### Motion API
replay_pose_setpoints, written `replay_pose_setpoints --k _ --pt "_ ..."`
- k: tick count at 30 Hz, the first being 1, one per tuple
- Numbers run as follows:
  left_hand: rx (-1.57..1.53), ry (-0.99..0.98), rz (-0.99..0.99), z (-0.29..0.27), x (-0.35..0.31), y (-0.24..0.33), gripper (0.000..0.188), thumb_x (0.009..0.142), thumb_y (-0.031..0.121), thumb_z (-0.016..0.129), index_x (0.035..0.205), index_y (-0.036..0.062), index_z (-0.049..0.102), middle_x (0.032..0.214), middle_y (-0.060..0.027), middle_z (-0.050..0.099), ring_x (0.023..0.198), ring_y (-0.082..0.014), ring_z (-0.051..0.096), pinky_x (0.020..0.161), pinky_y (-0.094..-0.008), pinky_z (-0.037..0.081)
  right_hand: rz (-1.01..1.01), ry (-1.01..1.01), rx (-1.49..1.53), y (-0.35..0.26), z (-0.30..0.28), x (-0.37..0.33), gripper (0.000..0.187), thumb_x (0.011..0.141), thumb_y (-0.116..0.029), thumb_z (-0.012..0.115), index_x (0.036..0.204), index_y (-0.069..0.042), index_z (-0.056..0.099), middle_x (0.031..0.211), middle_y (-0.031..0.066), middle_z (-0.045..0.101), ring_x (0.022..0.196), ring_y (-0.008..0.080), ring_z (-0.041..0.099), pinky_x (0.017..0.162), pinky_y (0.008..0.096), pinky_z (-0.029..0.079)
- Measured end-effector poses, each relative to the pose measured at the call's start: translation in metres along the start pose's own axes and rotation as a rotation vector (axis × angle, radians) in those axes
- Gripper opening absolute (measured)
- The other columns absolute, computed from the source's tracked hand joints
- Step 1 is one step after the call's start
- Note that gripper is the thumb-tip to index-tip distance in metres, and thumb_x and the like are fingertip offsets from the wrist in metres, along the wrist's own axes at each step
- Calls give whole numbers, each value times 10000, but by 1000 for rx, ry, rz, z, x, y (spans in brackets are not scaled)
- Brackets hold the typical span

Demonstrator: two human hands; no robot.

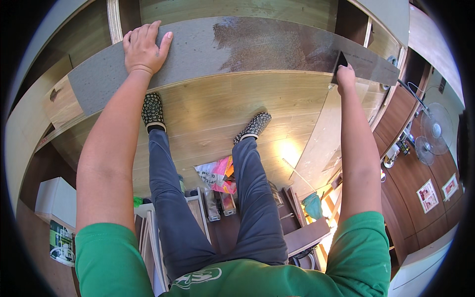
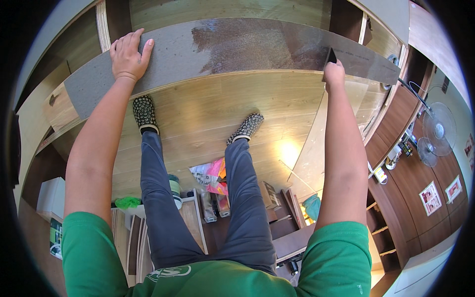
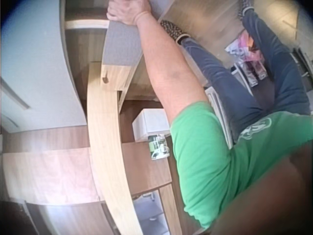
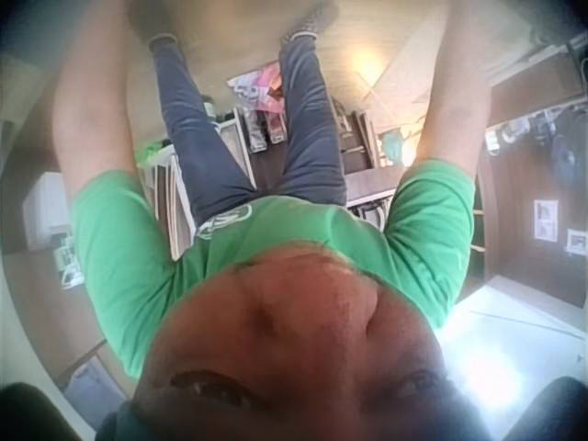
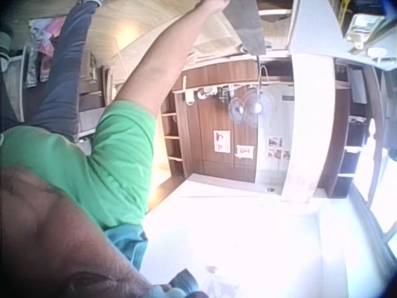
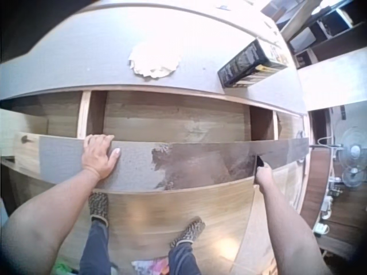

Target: The person pours glue from a container onto a wood panel and spreads it evenly across the surface using a scraper.

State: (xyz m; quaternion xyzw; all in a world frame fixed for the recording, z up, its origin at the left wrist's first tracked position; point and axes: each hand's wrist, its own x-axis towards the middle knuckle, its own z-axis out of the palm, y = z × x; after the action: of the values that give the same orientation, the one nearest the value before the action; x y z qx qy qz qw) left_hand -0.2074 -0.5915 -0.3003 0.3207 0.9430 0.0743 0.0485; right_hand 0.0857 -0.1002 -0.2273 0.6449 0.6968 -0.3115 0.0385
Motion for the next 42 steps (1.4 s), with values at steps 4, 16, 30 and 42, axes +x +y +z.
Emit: replay_pose_setpoints --k 4,16,30,42 --pt "14 -17 0 0 0 1 489 964 525 504 1310 190 586 1238 -14 617 1220 -213 517 1134 -426 267 -61 -160 42 -14 29 -22 401 881 -124 499 1235 11 630 1027 175 688 973 314 638 865 383 490" --pt "-9 -22 7 -6 1 1 462 963 484 529 1299 172 587 1239 -45 618 1209 -233 529 1116 -444 291 -523 -259 -552 -109 163 -231 561 919 -230 541 1400 44 450 1215 245 556 1034 379 618 912 456 534" --pt "-22 -9 8 -6 0 2 458 955 482 538 1280 164 595 1208 -49 621 1194 -237 531 1113 -446 287 -328 -122 -223 -97 97 -162 432 969 -181 458 1356 -17 561 1272 249 630 1157 388 624 999 441 487" --pt "-4 -5 10 -4 0 1 455 952 485 537 1267 163 600 1196 -53 626 1189 -240 532 1111 -440 287 -535 -258 -594 -158 175 -221 555 942 -259 542 1421 6 454 1232 204 559 1053 335 631 888 455 565"
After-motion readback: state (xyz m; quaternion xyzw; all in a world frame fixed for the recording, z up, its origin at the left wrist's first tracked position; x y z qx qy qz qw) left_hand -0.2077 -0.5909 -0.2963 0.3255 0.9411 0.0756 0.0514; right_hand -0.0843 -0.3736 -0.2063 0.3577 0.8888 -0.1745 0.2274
